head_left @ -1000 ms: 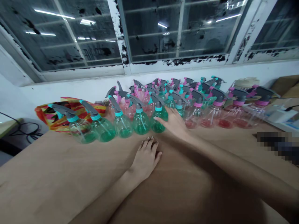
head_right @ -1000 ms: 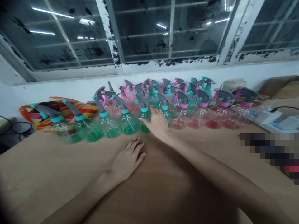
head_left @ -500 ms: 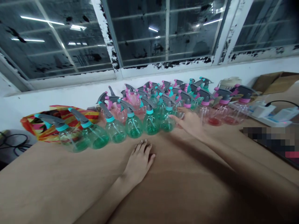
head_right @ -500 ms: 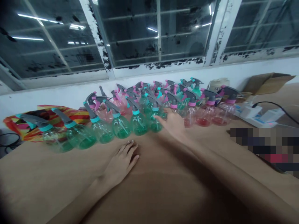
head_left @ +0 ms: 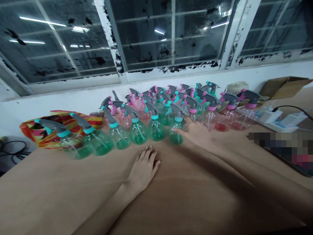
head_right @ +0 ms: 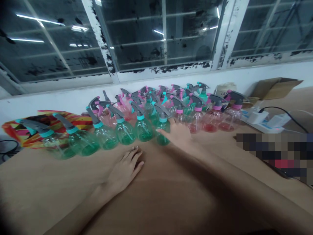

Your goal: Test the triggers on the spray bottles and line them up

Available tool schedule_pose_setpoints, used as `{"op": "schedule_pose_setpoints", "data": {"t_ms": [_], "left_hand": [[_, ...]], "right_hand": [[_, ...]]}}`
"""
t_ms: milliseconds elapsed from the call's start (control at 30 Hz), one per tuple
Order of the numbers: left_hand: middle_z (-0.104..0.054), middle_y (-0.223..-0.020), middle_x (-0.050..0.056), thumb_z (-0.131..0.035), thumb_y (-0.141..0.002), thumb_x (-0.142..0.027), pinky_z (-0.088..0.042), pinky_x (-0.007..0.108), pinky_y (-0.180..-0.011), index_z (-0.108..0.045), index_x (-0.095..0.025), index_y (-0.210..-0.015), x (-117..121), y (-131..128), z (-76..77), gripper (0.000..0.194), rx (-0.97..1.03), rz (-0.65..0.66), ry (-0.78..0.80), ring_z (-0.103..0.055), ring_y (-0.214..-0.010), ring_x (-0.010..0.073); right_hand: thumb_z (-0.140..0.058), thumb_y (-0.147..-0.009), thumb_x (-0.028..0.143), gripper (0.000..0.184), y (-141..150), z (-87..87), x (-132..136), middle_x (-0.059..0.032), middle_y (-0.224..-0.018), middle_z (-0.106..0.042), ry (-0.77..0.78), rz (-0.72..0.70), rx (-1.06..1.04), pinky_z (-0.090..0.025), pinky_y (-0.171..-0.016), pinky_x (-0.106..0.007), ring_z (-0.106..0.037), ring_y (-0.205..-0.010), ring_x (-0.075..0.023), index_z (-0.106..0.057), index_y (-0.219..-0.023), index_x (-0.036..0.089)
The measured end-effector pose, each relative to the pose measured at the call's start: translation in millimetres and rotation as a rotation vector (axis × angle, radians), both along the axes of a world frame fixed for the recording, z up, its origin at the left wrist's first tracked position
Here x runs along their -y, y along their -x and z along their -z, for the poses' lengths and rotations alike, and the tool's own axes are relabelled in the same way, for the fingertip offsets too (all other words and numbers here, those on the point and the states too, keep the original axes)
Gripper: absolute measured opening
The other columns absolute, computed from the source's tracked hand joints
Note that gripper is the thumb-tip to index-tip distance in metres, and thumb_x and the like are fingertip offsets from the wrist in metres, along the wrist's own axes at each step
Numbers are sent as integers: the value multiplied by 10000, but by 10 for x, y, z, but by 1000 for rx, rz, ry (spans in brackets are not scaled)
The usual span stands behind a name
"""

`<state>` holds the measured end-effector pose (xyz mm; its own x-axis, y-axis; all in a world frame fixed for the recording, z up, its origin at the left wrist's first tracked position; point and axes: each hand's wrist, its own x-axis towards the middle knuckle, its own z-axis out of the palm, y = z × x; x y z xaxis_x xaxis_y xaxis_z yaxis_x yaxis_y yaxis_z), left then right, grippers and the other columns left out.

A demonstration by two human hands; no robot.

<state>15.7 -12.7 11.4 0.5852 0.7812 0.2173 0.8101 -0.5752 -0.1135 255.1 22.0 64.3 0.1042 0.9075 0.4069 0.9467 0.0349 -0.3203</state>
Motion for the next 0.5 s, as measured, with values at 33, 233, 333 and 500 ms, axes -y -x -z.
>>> {"op": "schedule_pose_setpoints", "data": {"t_ms": [33,233,333,500], "left_hand": [[-484,-1354,173,-448,-951,-294,-348,435,-1039,-516,-76,-1248,-1,2,4,375,1,1,-2,-423,-1269,296],[-498,-1342,164,-365,-971,-310,-361,455,-1025,-504,-103,-1247,-27,37,54,373,36,34,-34,-429,-1266,288],[-500,-1339,158,-345,-970,-312,-370,453,-1016,-502,-113,-1241,-47,53,77,371,41,43,-47,-431,-1265,286],[-519,-1321,149,-355,-967,-300,-358,449,-1027,-504,-109,-1242,-46,46,62,366,21,41,-32,-434,-1264,277]], "right_hand": [[-436,-761,724,698,-23,-7,94,-145,-773,-698,10,-5,8,-494,-567,-454,-670,-726,-369,-573,-1125,143],[-556,-664,733,742,-261,-37,487,-151,-1049,-668,53,-144,-108,-502,-716,-550,-638,-930,-390,-530,-1185,205],[-647,-693,588,740,-359,-74,447,-124,-1250,-585,132,-404,-404,-488,-861,-514,-581,-1103,-319,-420,-1309,247],[-674,-711,408,678,-289,-191,244,-43,-1390,-495,218,-771,-760,-419,-987,-460,-505,-1218,-246,-422,-1334,317]]}}
